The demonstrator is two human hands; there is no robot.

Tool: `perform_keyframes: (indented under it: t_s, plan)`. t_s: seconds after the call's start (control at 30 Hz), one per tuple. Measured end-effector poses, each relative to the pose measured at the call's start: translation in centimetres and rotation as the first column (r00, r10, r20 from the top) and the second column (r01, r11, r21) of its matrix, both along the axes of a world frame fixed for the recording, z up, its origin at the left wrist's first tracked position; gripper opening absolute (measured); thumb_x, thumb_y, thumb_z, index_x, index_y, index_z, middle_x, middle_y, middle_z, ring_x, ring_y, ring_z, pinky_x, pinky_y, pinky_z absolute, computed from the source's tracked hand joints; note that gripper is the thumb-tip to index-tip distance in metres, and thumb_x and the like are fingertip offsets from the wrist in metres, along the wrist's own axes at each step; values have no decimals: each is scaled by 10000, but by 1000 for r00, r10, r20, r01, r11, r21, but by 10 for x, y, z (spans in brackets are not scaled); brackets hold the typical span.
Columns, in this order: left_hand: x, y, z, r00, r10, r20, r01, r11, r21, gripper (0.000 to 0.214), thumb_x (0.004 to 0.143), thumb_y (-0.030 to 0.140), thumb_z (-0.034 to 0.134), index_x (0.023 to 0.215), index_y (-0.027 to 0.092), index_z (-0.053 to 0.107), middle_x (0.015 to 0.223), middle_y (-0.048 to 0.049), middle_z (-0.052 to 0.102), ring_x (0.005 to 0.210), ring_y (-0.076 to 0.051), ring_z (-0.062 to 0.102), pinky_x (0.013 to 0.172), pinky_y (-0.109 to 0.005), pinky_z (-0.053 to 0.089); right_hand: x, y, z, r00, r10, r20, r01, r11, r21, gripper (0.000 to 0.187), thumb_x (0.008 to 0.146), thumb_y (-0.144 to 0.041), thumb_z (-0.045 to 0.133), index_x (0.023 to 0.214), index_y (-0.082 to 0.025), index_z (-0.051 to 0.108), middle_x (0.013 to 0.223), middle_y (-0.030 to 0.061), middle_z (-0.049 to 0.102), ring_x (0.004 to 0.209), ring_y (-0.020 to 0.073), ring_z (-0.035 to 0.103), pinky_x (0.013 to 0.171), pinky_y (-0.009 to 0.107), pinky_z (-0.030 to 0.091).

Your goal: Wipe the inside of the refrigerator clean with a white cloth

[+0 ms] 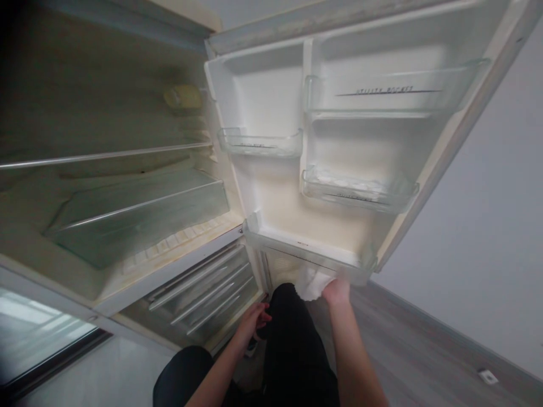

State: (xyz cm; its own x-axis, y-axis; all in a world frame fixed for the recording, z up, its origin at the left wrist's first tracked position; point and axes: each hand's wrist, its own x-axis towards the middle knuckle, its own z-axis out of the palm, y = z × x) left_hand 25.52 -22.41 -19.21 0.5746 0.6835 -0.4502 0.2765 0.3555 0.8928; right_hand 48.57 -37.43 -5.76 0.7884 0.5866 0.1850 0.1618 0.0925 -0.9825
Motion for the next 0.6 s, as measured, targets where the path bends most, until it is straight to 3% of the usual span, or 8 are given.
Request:
perform_keyframes:
  t_s: [0.13, 0.27, 0.33, 0.47, 0.5, 0.53, 0.57, 0.6]
  plan:
    - [-5, -5, -6, 999, -51, -3, 51, 999, -15, 672, 597, 758, 645, 995, 217, 669, 713, -22, 707, 849, -232, 708, 788, -339, 475, 19, -30, 7, 969, -48, -243, 89, 983, 160, 723, 805, -730, 268, 1115, -258, 719, 946, 145, 744, 841, 323, 726, 810, 577, 575]
    - [-16, -4, -7, 998, -63, -9, 63, 998, -5, 657, 600, 765, 652, 977, 227, 671, 703, -24, 704, 842, -239, 706, 776, -343, 471, 30, -48, 6, 868, -334, -367, 418, 890, 180, 701, 817, -554, 149, 1149, -290, 707, 991, 128, 740, 855, 337, 750, 758, 564, 601]
    - [-23, -4, -6, 998, -68, 4, 68, 998, -3, 656, 606, 769, 658, 974, 226, 674, 685, -18, 699, 820, -236, 703, 771, -342, 474, 27, -52, 10, 765, -518, -382, 608, 777, 164, 725, 813, -478, 102, 1252, -321, 658, 1099, 108, 726, 971, 338, 749, 763, 568, 609]
    - [-37, -5, -4, 999, -39, 37, 38, 999, 24, 646, 618, 759, 678, 977, 222, 685, 694, -7, 697, 822, -228, 704, 782, -334, 484, 6, -49, 21, 413, -869, -272, 909, 371, 192, 731, 878, -512, 57, 1450, -356, 485, 1431, 63, 578, 1354, 274, 579, 940, 511, 594]
    - [-39, -6, -5, 999, -26, 42, 25, 999, 22, 646, 610, 757, 685, 971, 221, 685, 693, -5, 694, 819, -226, 704, 782, -332, 484, -1, -45, 21, 358, -910, -207, 924, 313, 220, 725, 893, -538, 67, 1484, -352, 443, 1496, 58, 525, 1419, 248, 515, 1020, 469, 566]
    - [-39, -7, -6, 999, -17, 42, 16, 1000, 13, 649, 598, 757, 691, 962, 220, 684, 685, -2, 690, 809, -225, 703, 777, -331, 482, -8, -41, 20, 344, -930, -127, 920, 307, 242, 717, 904, -561, 91, 1509, -344, 411, 1532, 60, 491, 1455, 234, 471, 1090, 432, 526]
    - [-39, -8, -8, 999, -12, 36, 12, 1000, -1, 652, 586, 760, 693, 952, 220, 682, 673, -1, 685, 795, -225, 700, 766, -330, 479, -15, -37, 17, 369, -929, -33, 905, 351, 240, 715, 910, -583, 119, 1521, -335, 397, 1535, 74, 490, 1463, 239, 461, 1135, 417, 493]
    - [-38, -8, -11, 1000, -11, 26, 12, 1000, -16, 654, 575, 764, 692, 940, 221, 680, 660, -1, 681, 781, -225, 696, 752, -328, 474, -21, -31, 12, 439, -896, 66, 873, 443, 202, 723, 915, -606, 134, 1524, -321, 399, 1512, 100, 512, 1451, 261, 477, 1154, 432, 480]
